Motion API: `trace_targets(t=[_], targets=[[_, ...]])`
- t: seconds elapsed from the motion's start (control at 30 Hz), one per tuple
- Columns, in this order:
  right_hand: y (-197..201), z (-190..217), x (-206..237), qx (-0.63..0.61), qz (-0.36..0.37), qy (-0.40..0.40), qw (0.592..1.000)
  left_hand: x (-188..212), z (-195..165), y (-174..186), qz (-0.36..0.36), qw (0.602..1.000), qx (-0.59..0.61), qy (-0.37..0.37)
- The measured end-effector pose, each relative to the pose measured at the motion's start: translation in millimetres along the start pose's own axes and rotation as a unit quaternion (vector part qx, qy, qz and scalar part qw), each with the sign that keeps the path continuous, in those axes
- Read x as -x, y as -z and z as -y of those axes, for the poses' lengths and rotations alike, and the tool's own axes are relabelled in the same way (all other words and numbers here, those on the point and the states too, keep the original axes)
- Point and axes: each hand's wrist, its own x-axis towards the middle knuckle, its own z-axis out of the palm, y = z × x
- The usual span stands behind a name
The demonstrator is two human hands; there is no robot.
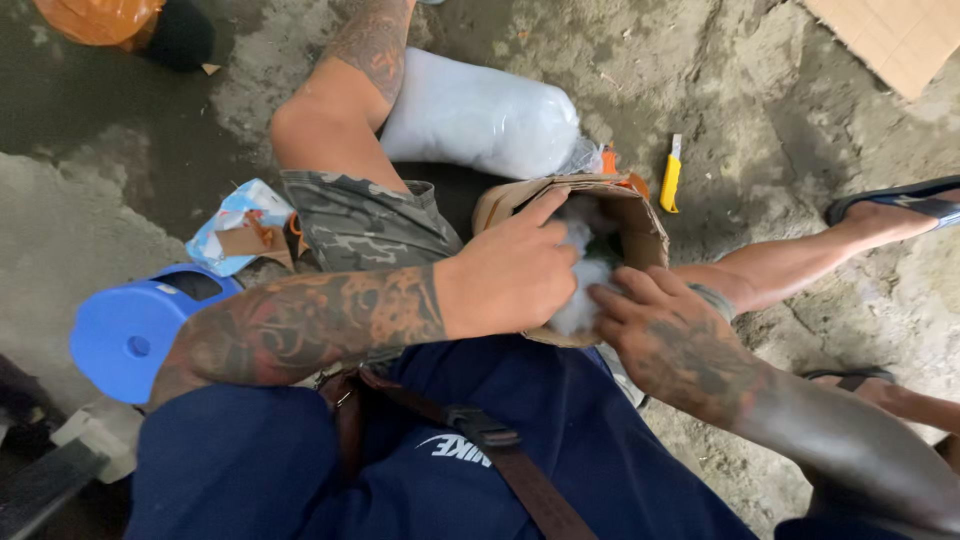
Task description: The person sits on the floor and uses a handheld tape dispenser to apply orange packing tape around a cardboard tube. They then open the tube, pull white cotton-like material from a plastic bag, and stuff it into the tube before sealing the opening with more tape.
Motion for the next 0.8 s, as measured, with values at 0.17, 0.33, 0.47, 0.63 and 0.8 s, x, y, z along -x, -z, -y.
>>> trace_targets(t=[0.17, 0.33, 0.47, 0.63, 0.8], targets=[[16.7, -3.3, 12.4, 0.049, -0.111, -0.026, 0.992, -0.7, -2.6, 12.6, 0.007, 0.998, -0.063, -0.013], [2.6, -6.0, 12.5, -0.017, -0.167, -0.012, 0.986, -7.9, -11.2, 18.0, -0.091, 0.995, -0.018, -0.037], [-17.1, -19.3, 18.9, -0.046, 0.090, -0.016, 0.995, -12.7, -4.5, 7.4, 0.095, 0.994, 0.038, -0.023], [-19.2, -87.3, 70.6, -0.330, -0.293, -0.014, 0.897, 0.2, 4.9, 15.0, 0.088, 0.984, 0.156, -0.011], [-95.1, -235.3, -45.2, -0.420, -0.185, -0.434, 0.775, 1.6, 29.9, 101.5, -0.072, 0.988, 0.137, 0.003]])
